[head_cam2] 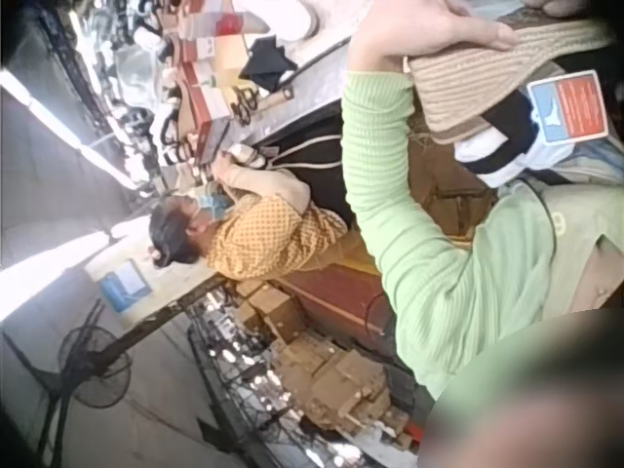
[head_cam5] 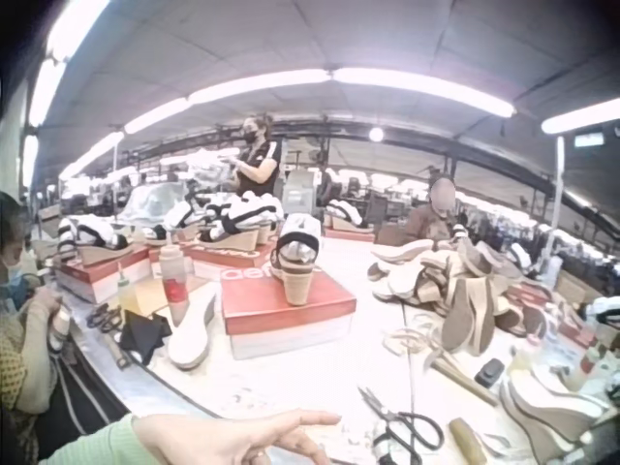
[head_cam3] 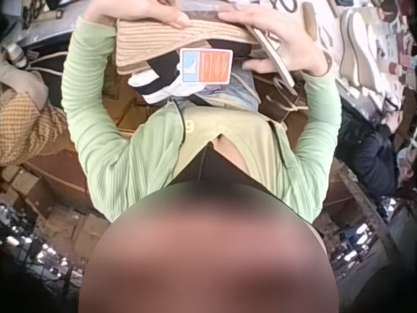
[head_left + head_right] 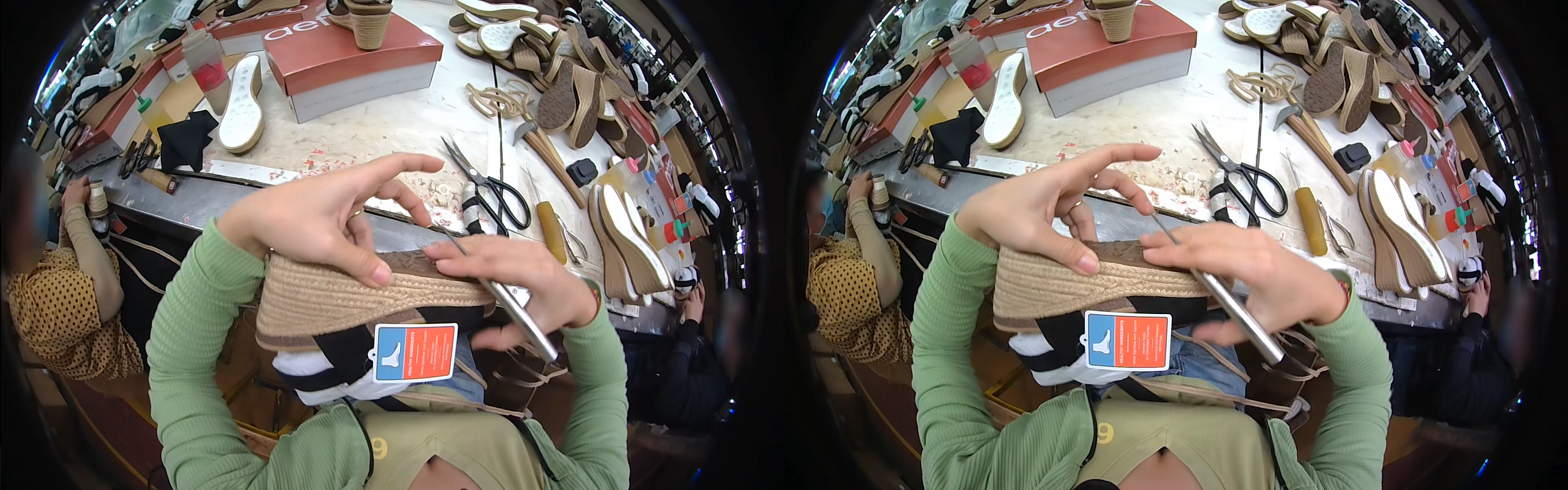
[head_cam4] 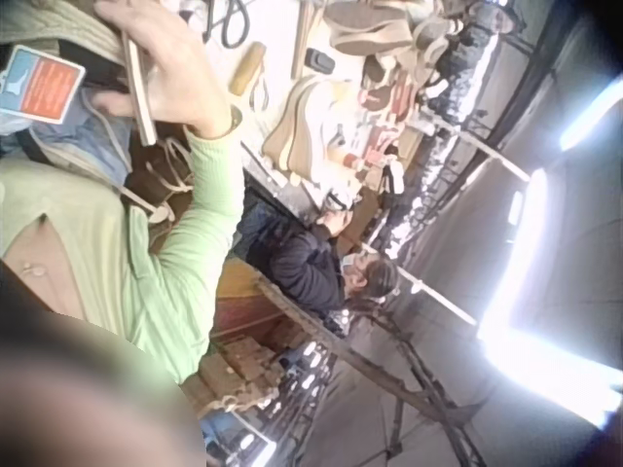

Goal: The person repairs a black espadrille wedge sandal by wrapping a rope around the heel, cutting the rope with scissors, applying glue from a bottle, and using a metal awl to tuck and secure the rope end. The work occurs at a cluttered bench with other shoes and tools visible.

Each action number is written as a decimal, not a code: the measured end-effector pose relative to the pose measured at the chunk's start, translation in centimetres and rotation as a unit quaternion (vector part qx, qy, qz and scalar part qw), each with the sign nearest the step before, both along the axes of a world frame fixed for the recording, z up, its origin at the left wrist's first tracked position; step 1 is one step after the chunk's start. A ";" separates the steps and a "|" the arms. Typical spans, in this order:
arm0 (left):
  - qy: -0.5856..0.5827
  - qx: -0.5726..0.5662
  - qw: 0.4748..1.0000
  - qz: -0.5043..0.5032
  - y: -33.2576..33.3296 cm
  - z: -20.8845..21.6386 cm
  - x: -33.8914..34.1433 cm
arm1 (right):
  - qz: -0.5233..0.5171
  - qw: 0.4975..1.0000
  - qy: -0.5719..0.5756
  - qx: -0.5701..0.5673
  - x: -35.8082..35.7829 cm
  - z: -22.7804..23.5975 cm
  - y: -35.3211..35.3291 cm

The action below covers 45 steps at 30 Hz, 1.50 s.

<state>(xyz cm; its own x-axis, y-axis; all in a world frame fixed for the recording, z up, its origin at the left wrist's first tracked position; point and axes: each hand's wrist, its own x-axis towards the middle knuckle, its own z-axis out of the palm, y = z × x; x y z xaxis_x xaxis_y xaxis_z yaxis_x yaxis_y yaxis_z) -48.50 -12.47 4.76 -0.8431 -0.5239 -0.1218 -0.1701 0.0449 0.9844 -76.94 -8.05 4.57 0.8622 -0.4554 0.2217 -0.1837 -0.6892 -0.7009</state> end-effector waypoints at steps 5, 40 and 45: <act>-0.028 -0.087 0.990 -0.108 -3.2 1.0 -2.7 | -0.138 0.979 -0.104 -0.110 -0.3 -3.0 4.0; 0.045 -0.210 0.973 0.080 -0.7 -3.3 -0.4 | -0.374 0.863 -0.307 0.142 1.4 -3.7 -5.1; 0.083 -0.126 0.987 0.055 -1.2 -3.1 0.4 | -0.387 0.850 -0.281 0.222 3.1 -4.0 -3.5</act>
<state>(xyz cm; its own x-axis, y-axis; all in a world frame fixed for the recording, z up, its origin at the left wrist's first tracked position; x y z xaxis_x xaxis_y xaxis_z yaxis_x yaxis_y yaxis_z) -48.10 -13.70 1.68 -0.7772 -0.6085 0.1602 -0.0240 0.2831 0.9588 -73.81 -11.58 0.55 0.0801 -0.9841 0.1584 -0.0119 -0.1599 -0.9871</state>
